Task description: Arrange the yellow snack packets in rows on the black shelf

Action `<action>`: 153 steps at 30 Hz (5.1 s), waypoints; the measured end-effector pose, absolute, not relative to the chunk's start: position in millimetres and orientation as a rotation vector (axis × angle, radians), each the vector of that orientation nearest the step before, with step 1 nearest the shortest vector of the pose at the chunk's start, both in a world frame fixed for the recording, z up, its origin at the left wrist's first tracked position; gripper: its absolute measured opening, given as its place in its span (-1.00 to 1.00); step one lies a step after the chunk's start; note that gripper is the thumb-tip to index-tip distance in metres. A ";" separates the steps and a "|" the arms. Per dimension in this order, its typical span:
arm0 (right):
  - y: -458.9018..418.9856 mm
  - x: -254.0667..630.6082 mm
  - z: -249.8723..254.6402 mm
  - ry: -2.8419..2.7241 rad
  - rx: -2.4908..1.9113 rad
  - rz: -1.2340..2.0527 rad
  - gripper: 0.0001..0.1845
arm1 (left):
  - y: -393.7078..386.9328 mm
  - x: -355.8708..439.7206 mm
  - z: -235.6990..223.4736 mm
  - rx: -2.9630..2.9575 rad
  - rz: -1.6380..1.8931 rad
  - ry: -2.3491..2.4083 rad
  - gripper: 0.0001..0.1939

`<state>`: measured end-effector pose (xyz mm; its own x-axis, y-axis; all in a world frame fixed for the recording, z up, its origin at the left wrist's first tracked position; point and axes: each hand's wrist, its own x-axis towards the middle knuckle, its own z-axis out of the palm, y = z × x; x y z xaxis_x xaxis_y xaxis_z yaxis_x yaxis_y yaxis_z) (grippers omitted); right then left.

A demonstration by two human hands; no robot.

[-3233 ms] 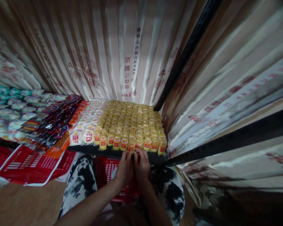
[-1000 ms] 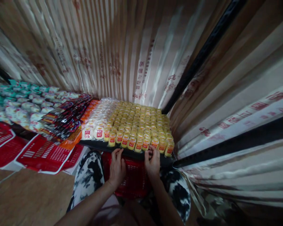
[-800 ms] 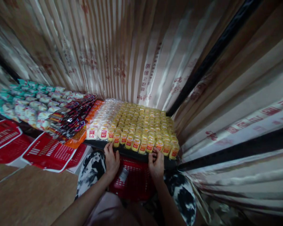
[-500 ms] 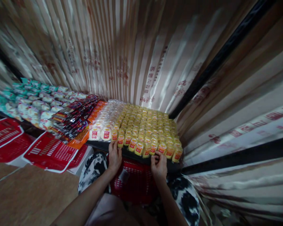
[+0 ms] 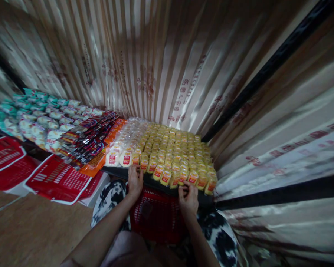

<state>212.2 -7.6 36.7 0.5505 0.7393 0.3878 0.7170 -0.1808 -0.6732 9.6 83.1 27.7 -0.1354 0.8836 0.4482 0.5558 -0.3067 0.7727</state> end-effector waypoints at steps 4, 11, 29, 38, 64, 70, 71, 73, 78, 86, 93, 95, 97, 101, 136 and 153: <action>-8.4 211.8 36.0 -1.207 -1.902 -0.002 -0.72 | 82.4 7.7 23.0 1.805 1.418 1.620 -0.93; -11.6 214.6 30.3 -1.250 -1.743 -0.048 -0.68 | 69.7 3.7 33.3 1.984 1.404 1.539 -0.91; -12.1 178.2 47.7 -1.704 -1.535 0.023 -0.63 | 36.8 44.8 39.2 2.259 1.070 1.251 -0.69; -3.1 180.2 39.5 -1.689 -1.605 -0.062 -0.60 | 38.6 44.1 39.8 2.245 1.012 1.264 -0.65; 6.7 185.4 40.8 -1.620 -1.549 0.143 -0.58 | 47.0 47.2 36.6 2.352 0.961 1.347 -0.65; 6.1 183.9 47.8 -1.606 -1.582 0.214 -0.58 | 45.4 48.7 41.5 2.390 0.954 1.385 -0.64; 6.2 183.7 48.6 -1.599 -1.589 0.218 -0.58 | 45.0 49.1 42.6 2.382 0.946 1.388 -0.64; 6.5 183.8 49.4 -1.594 -1.585 0.225 -0.58 | 43.8 49.8 44.8 2.381 0.934 1.360 -0.63; 7.1 185.1 47.7 -1.597 -1.568 0.222 -0.59 | 41.7 50.7 49.5 2.456 0.872 1.272 -0.63; 7.5 186.5 51.0 -1.606 -1.551 0.193 -0.61 | 44.0 56.9 41.6 2.573 0.930 1.230 -0.65; 4.5 191.6 45.7 -1.582 -1.492 0.176 -0.67 | 42.5 59.4 34.2 2.653 0.928 1.280 -0.64; 3.6 193.0 44.3 -1.572 -1.466 0.178 -0.69 | 41.8 59.6 34.8 2.658 0.940 1.277 -0.64; 2.8 193.8 44.3 -1.562 -1.454 0.186 -0.71 | 41.5 60.1 35.7 2.656 0.943 1.273 -0.64; 1.7 194.1 46.1 -1.533 -1.460 0.112 -0.75 | 41.3 61.0 37.2 2.633 0.944 1.268 -0.65; -2.4 200.5 25.3 -1.578 -1.574 -0.076 -0.57 | 41.2 64.8 31.3 2.667 0.920 1.191 -0.60; -8.8 202.7 28.3 -1.560 -1.607 -0.321 -0.59 | 33.7 54.5 37.7 2.678 1.051 1.221 -0.57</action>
<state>202.7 -8.8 28.3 0.1883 0.6925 0.6964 0.9114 0.1409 -0.3866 54.5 33.7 37.7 0.4689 0.6748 0.5699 0.6638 -0.6948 0.2767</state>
